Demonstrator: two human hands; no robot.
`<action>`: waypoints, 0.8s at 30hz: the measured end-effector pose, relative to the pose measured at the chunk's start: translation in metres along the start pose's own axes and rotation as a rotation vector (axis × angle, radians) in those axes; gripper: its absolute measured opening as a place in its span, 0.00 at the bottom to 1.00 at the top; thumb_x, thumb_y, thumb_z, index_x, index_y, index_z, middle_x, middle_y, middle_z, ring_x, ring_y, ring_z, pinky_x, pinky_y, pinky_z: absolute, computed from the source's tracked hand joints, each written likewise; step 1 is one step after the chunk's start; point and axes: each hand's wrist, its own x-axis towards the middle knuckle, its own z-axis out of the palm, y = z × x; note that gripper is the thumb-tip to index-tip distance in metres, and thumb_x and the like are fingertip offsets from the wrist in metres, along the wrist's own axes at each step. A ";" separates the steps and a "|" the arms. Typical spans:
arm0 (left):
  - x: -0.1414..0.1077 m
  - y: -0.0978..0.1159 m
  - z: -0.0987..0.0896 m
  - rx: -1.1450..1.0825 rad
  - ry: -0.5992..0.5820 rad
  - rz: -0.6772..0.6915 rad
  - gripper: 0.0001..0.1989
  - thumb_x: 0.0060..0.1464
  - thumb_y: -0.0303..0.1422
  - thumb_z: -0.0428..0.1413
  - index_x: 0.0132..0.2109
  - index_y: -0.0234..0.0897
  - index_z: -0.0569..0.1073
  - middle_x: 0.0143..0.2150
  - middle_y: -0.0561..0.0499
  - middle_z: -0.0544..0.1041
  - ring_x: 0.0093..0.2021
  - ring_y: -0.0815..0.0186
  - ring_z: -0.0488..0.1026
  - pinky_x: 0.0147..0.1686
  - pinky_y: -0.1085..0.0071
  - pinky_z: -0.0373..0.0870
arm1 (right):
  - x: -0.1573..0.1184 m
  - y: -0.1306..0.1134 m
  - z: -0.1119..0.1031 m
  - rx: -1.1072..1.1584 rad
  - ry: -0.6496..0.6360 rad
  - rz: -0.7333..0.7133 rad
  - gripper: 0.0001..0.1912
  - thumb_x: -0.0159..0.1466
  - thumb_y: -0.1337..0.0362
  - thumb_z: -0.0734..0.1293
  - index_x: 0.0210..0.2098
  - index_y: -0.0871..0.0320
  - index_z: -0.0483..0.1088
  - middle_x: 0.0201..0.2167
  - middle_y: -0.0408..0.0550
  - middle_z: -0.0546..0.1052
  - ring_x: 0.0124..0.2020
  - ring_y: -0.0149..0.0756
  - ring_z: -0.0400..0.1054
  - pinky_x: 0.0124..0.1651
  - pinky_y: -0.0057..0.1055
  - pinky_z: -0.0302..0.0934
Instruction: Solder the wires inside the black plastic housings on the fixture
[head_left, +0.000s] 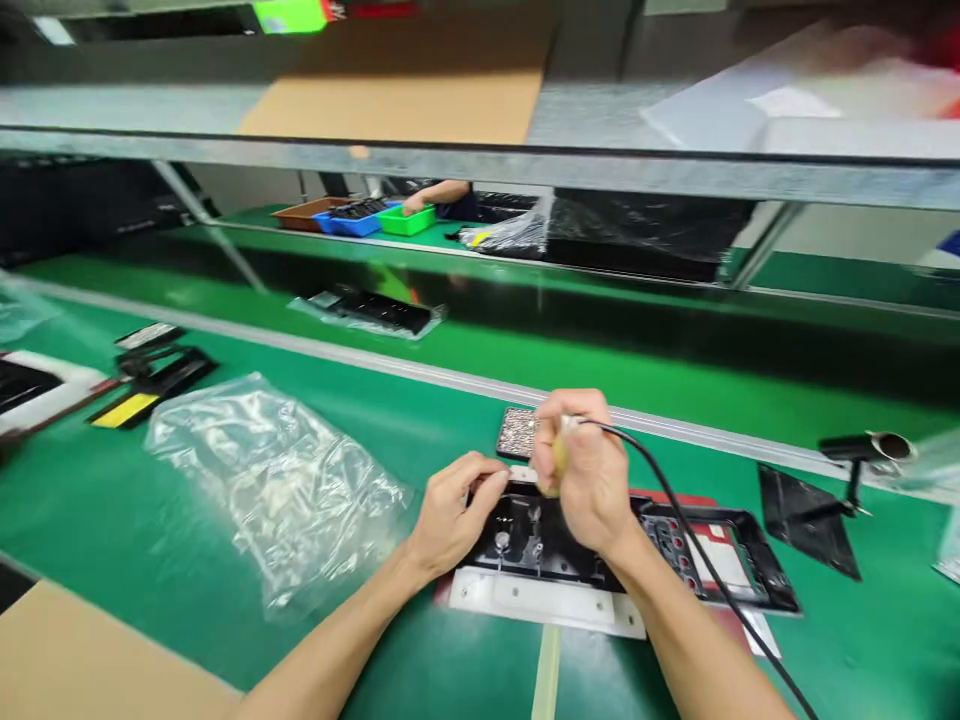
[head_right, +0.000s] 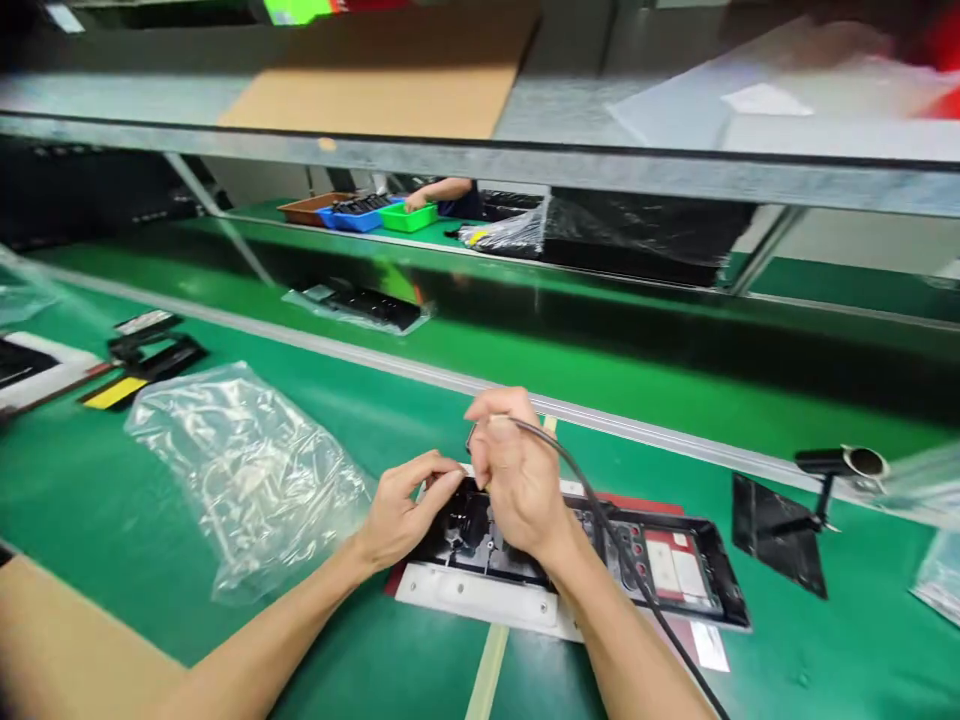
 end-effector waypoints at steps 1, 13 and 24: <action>0.002 0.002 0.005 -0.014 -0.011 0.003 0.10 0.70 0.35 0.53 0.41 0.36 0.76 0.33 0.51 0.74 0.32 0.67 0.69 0.36 0.69 0.67 | 0.001 -0.003 -0.006 0.013 -0.010 0.022 0.17 0.75 0.50 0.55 0.44 0.56 0.66 0.20 0.38 0.64 0.19 0.26 0.57 0.21 0.24 0.55; 0.013 0.018 0.014 -0.030 -0.058 0.201 0.09 0.67 0.33 0.57 0.40 0.34 0.78 0.29 0.50 0.76 0.31 0.66 0.67 0.38 0.65 0.65 | 0.016 -0.035 -0.023 0.003 -0.070 0.020 0.12 0.74 0.59 0.59 0.34 0.56 0.63 0.21 0.37 0.65 0.19 0.27 0.62 0.23 0.27 0.61; 0.016 0.023 0.018 -0.023 -0.091 0.213 0.08 0.67 0.33 0.57 0.41 0.35 0.78 0.32 0.49 0.78 0.33 0.65 0.72 0.41 0.64 0.67 | 0.015 -0.042 -0.013 0.072 0.056 0.033 0.16 0.72 0.56 0.62 0.29 0.56 0.61 0.16 0.35 0.58 0.14 0.24 0.51 0.15 0.21 0.50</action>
